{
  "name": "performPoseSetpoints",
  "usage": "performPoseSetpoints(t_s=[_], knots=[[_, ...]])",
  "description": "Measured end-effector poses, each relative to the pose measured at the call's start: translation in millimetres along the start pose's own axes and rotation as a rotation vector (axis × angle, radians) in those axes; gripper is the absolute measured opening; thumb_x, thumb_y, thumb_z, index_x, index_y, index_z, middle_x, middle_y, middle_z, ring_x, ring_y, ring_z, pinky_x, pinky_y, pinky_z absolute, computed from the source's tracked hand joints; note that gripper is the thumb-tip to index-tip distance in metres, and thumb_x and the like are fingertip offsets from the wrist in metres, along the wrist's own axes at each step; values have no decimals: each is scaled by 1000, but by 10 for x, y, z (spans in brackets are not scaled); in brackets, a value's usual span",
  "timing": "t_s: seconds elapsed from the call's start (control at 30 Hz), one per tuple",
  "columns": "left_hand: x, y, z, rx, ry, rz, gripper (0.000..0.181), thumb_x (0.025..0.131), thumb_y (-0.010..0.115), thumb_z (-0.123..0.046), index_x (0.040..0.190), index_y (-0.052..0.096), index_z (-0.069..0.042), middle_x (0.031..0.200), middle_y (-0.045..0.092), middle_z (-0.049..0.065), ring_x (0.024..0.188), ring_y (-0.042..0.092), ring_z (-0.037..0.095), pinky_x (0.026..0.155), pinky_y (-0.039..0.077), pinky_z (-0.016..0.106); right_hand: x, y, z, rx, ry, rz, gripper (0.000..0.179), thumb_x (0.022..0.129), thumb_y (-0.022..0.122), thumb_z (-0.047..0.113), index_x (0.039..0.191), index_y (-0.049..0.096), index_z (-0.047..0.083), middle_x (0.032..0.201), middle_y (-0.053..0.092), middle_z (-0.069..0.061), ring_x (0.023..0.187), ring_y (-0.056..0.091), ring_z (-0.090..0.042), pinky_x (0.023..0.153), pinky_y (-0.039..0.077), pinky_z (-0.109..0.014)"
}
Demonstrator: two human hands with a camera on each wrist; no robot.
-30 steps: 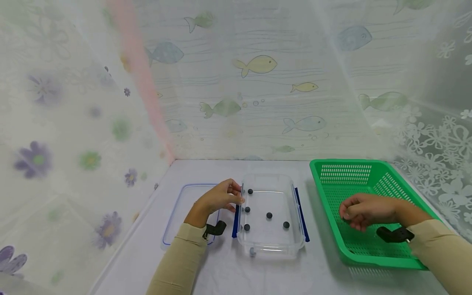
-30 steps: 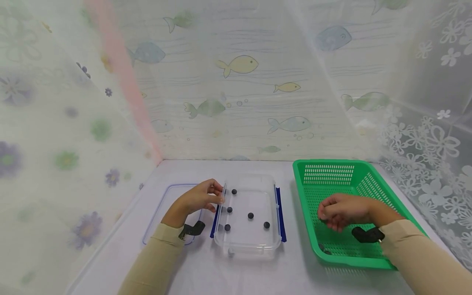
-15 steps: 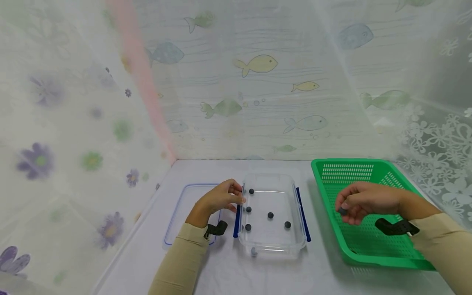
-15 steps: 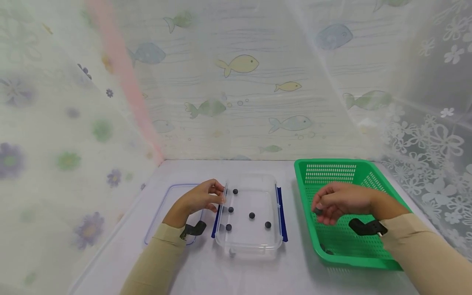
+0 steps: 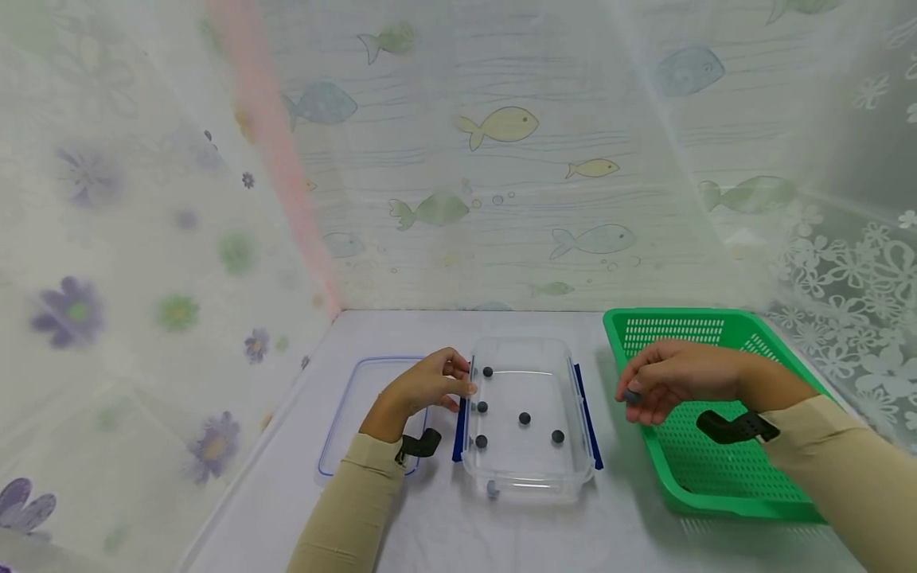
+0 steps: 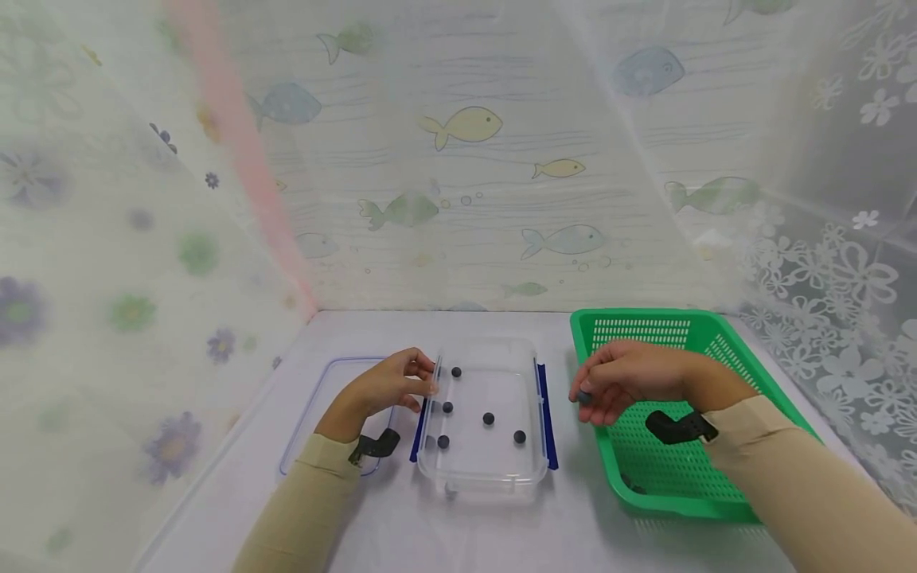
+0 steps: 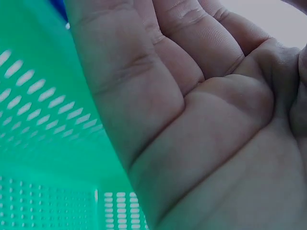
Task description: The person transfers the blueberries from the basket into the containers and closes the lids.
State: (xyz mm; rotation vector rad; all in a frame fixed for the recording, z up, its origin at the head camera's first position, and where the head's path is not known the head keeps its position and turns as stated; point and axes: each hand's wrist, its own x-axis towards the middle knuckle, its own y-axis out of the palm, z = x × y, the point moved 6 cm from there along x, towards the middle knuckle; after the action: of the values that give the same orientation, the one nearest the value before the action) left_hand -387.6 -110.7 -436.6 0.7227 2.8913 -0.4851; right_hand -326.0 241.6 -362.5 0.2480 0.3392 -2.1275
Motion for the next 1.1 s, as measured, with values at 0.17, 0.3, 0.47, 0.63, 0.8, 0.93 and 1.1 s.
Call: performPoseSetpoints(t_s=[0.17, 0.3, 0.47, 0.63, 0.8, 0.93, 1.1], knots=[[-4, -13, 2, 4, -2, -1, 53, 91, 80, -15, 130, 51, 5, 107, 57, 13, 88, 65, 24, 74, 63, 36, 138, 52, 95, -45, 34, -31, 30, 107, 55, 15, 121, 66, -9, 107, 75, -26, 90, 76, -25, 84, 64, -46], [-5, -21, 10, 8, -3, -5, 53, 90, 81, -15, 130, 50, 5, 107, 57, 13, 88, 65, 24, 74, 63, 36, 253, 97, 172, -68, 50, -45, 30, 106, 57, 17, 120, 68, -7, 108, 75, -26, 91, 76, -26, 84, 64, -47], [-27, -4, -7, 4, -10, -5, 55, 90, 80, -14, 131, 50, 5, 107, 57, 13, 88, 64, 24, 73, 63, 35, 366, 132, 243, -89, 51, -49, 31, 106, 57, 18, 120, 67, -8, 109, 74, -27, 92, 76, -28, 86, 63, -50], [-2, -2, 4, 1, -3, 0, 54, 91, 80, -15, 130, 50, 5, 107, 57, 13, 88, 64, 24, 73, 63, 36, 456, 149, 263, -77, 53, -51, 28, 105, 59, 17, 119, 68, -4, 109, 74, -27, 93, 76, -29, 86, 63, -48], [2, 2, 0, -5, 2, 3, 52, 91, 80, -14, 130, 51, 4, 106, 57, 12, 88, 64, 24, 73, 63, 36, 511, 183, 272, -58, 54, -47, 28, 105, 60, 17, 119, 68, -5, 110, 74, -27, 95, 75, -33, 87, 63, -46], [11, 1, 5, -10, 3, 5, 51, 91, 79, -13, 129, 50, 4, 105, 57, 12, 87, 64, 23, 73, 63, 36, 550, 208, 284, -47, 58, -59, 29, 104, 61, 19, 121, 68, -4, 112, 74, -27, 100, 74, -40, 89, 63, -48], [8, 3, 3, -14, -1, 6, 52, 91, 79, -12, 130, 50, 5, 105, 57, 12, 87, 64, 24, 72, 63, 36, 575, 207, 293, -49, 64, -84, 30, 104, 62, 20, 122, 67, -3, 113, 74, -26, 100, 74, -39, 91, 62, -49]])
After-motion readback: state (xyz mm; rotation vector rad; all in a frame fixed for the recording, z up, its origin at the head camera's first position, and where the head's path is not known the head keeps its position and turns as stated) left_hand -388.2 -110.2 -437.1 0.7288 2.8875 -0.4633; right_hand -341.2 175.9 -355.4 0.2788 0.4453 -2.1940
